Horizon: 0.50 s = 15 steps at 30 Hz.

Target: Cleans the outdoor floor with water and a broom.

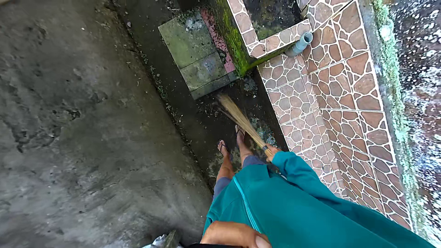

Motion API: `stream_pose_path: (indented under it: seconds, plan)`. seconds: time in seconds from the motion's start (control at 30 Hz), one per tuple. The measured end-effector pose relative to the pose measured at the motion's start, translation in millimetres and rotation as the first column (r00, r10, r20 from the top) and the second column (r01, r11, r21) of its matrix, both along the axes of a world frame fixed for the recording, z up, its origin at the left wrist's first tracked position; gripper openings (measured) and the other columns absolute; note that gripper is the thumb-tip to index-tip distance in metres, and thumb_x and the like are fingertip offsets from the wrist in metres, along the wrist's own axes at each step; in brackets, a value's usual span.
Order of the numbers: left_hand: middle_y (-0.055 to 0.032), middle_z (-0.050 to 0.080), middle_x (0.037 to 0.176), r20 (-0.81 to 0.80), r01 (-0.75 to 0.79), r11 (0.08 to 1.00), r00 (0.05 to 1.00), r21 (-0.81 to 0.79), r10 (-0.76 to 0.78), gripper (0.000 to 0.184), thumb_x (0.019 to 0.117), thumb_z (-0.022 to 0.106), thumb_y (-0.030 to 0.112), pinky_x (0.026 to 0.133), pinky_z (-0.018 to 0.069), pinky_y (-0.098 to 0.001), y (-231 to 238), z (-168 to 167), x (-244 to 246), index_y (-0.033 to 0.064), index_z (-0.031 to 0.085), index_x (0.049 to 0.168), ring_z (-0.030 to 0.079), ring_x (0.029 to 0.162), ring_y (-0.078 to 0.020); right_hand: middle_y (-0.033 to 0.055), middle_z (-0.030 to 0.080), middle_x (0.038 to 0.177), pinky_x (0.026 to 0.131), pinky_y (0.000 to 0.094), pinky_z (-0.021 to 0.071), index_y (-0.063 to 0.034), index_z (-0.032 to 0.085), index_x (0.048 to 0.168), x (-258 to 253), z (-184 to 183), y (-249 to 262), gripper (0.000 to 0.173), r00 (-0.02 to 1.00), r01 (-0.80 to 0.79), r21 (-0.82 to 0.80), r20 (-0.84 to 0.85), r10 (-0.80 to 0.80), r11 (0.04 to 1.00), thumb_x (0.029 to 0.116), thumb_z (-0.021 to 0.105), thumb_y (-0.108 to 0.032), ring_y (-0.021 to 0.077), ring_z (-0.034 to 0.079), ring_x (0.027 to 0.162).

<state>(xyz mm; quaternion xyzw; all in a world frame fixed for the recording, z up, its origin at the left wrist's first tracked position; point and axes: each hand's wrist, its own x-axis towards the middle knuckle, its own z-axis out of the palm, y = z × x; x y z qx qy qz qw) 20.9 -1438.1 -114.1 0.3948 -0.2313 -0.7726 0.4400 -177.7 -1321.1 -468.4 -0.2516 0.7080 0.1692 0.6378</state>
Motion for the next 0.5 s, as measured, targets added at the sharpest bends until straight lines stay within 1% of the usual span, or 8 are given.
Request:
stream_pose_path:
  seconds: [0.07, 0.13, 0.2, 0.27, 0.3, 0.37, 0.43, 0.5]
  plan:
    - [-0.0041, 0.072, 0.088, -0.006, 0.029, 0.999, 1.000, -0.017, -0.029, 0.069, 0.0812, 0.063, 0.069, 0.078, 0.0579, -0.0295, 3, -2, 1, 0.0044, 0.071, 0.102, 0.071, 0.084, -0.0136, 0.0277, 0.050, 0.148, 0.116, 0.0545, 0.0397, -0.0039, 0.025, 0.161, -8, -6, 10, 0.090, 0.995, 0.086, 0.031, -0.059, -0.084, 0.996, 0.0878, 0.077, -0.013, 0.0398, 0.050, 0.139]
    - [-0.0055, 0.071, 0.089, -0.011, 0.040, 0.999, 0.999, -0.024, -0.040, 0.069, 0.0799, 0.065, 0.069, 0.079, 0.0581, -0.0314, 8, -7, 7, 0.0037, 0.070, 0.104, 0.071, 0.086, -0.0154, 0.0265, 0.048, 0.151, 0.117, 0.0509, 0.0389, 0.0007, 0.032, 0.157, 0, -32, 3, 0.080, 0.989, 0.138, 0.069, -0.064, -0.133, 0.988, 0.0906, 0.075, -0.010, 0.0366, 0.048, 0.141]
    - [-0.0070, 0.072, 0.094, -0.030, 0.074, 0.996, 0.997, -0.046, -0.075, 0.074, 0.0797, 0.064, 0.071, 0.080, 0.0588, -0.0327, 13, -13, 11, 0.0033, 0.070, 0.108, 0.071, 0.088, -0.0166, 0.0271, 0.049, 0.150, 0.118, 0.0499, 0.0377, 0.0051, 0.042, 0.150, 27, -61, -7, 0.062, 0.999, 0.015, 0.071, 0.028, -0.017, 0.997, 0.0963, 0.069, -0.010, 0.0360, 0.048, 0.141]
    - [-0.0104, 0.073, 0.101, -0.102, 0.149, 0.989, 0.983, -0.019, -0.150, 0.087, 0.0769, 0.061, 0.078, 0.081, 0.0590, -0.0373, 20, -22, 22, 0.0022, 0.068, 0.119, 0.071, 0.091, -0.0209, 0.0311, 0.055, 0.141, 0.112, 0.0556, 0.0435, 0.0067, 0.051, 0.143, 54, -79, -1, 0.054, 0.985, -0.132, -0.087, 0.097, 0.140, 0.987, 0.0967, 0.067, -0.015, 0.0416, 0.054, 0.133]
    - [-0.0110, 0.072, 0.103, -0.124, 0.184, 0.983, 0.975, -0.005, -0.183, 0.091, 0.0754, 0.060, 0.080, 0.081, 0.0589, -0.0390, 23, -24, 27, 0.0024, 0.067, 0.122, 0.071, 0.092, -0.0220, 0.0302, 0.055, 0.142, 0.111, 0.0554, 0.0445, 0.0049, 0.050, 0.145, 65, -64, -5, 0.054, 0.978, -0.171, -0.119, 0.102, 0.183, 0.978, 0.0981, 0.065, -0.018, 0.0414, 0.055, 0.133]
    - [-0.0107, 0.072, 0.104, -0.132, 0.240, 0.971, 0.963, 0.007, -0.237, 0.093, 0.0739, 0.059, 0.082, 0.079, 0.0592, -0.0388, 24, -24, 34, 0.0035, 0.067, 0.122, 0.071, 0.091, -0.0217, 0.0222, 0.043, 0.157, 0.120, 0.0508, 0.0341, -0.0035, 0.035, 0.157, 77, -22, -18, 0.057, 0.977, -0.186, 0.017, 0.112, 0.183, 0.982, 0.1062, 0.055, -0.021, 0.0351, 0.042, 0.146]
    - [-0.0101, 0.072, 0.103, -0.150, 0.290, 0.957, 0.946, 0.003, -0.286, 0.091, 0.0731, 0.060, 0.082, 0.078, 0.0584, -0.0380, 25, -25, 42, 0.0049, 0.067, 0.121, 0.071, 0.091, -0.0210, 0.0253, 0.047, 0.153, 0.117, 0.0549, 0.0384, -0.0033, 0.032, 0.158, 63, -35, 11, 0.071, 0.989, -0.111, -0.021, 0.097, 0.112, 0.994, 0.0976, 0.067, -0.018, 0.0388, 0.047, 0.142]
    - [-0.0095, 0.072, 0.104, -0.174, 0.341, 0.940, 0.924, -0.020, -0.340, 0.090, 0.0737, 0.060, 0.082, 0.080, 0.0582, -0.0381, 26, -27, 54, 0.0060, 0.067, 0.122, 0.071, 0.092, -0.0206, 0.0274, 0.051, 0.148, 0.112, 0.0597, 0.0417, -0.0063, 0.029, 0.160, 42, -31, 49, 0.080, 0.994, -0.079, -0.028, 0.072, 0.081, 0.996, 0.0928, 0.071, -0.014, 0.0425, 0.052, 0.137]
